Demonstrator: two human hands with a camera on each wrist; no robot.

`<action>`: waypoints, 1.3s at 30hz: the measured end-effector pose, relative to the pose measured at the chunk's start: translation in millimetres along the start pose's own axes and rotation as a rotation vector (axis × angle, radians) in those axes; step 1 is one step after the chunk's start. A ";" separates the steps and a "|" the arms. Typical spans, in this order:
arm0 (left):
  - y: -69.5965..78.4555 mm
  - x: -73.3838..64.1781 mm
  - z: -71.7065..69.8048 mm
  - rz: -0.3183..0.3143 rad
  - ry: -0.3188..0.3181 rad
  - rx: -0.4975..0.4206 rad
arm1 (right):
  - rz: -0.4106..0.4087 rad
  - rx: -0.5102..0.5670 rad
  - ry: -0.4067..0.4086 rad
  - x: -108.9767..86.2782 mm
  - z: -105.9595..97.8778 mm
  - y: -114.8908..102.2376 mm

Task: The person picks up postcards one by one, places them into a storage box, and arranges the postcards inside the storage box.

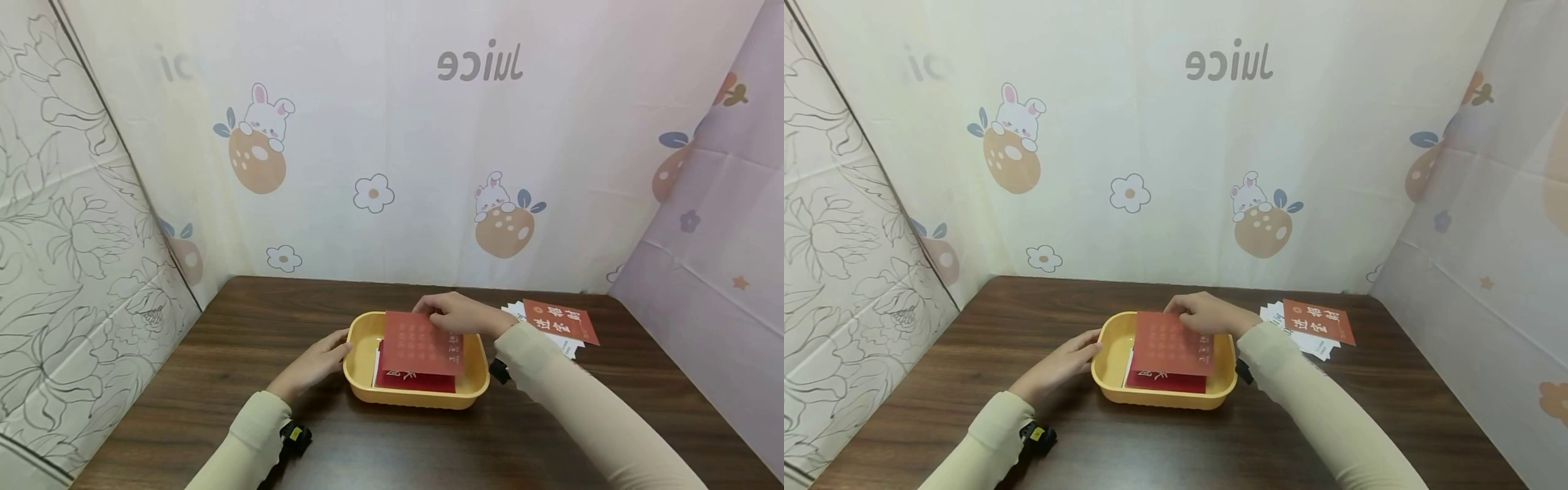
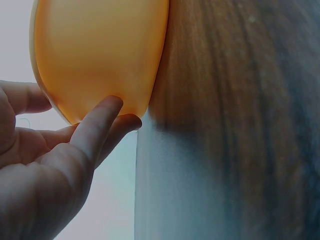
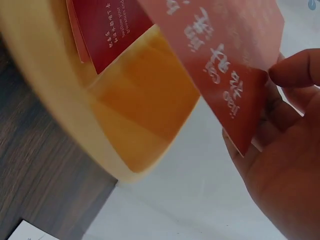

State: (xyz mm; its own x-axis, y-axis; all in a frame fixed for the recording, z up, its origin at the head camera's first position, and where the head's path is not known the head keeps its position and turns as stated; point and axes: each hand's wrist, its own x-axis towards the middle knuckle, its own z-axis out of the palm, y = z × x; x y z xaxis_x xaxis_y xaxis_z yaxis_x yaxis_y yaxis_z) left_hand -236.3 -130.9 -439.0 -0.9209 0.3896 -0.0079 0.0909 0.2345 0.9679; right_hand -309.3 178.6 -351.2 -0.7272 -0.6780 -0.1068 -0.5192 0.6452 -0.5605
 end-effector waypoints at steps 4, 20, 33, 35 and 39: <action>-0.3 0.9 0.6 -0.015 0.011 0.002 | 0.038 -0.001 -0.030 3.9 1.6 1.3; -0.7 -0.5 0.5 0.001 0.010 0.002 | 0.093 -0.073 -0.108 16.8 13.9 -0.2; 0.9 -0.5 0.7 0.003 0.007 0.009 | 0.154 -0.153 -0.158 21.7 19.5 -5.0; 1.2 -0.9 0.4 0.006 0.007 0.012 | 0.159 -0.188 -0.167 23.6 21.2 -4.8; 0.6 -1.3 -0.3 0.006 0.004 0.012 | 0.152 -0.260 -0.178 27.4 24.6 -5.3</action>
State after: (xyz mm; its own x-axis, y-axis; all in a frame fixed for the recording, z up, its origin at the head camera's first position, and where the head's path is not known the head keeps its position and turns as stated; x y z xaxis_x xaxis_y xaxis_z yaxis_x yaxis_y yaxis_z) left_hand -235.2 -131.5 -438.4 -0.9217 0.3878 -0.0008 0.1014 0.2429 0.9647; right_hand -315.4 148.0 -371.3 -0.7276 -0.6029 -0.3273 -0.5243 0.7964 -0.3015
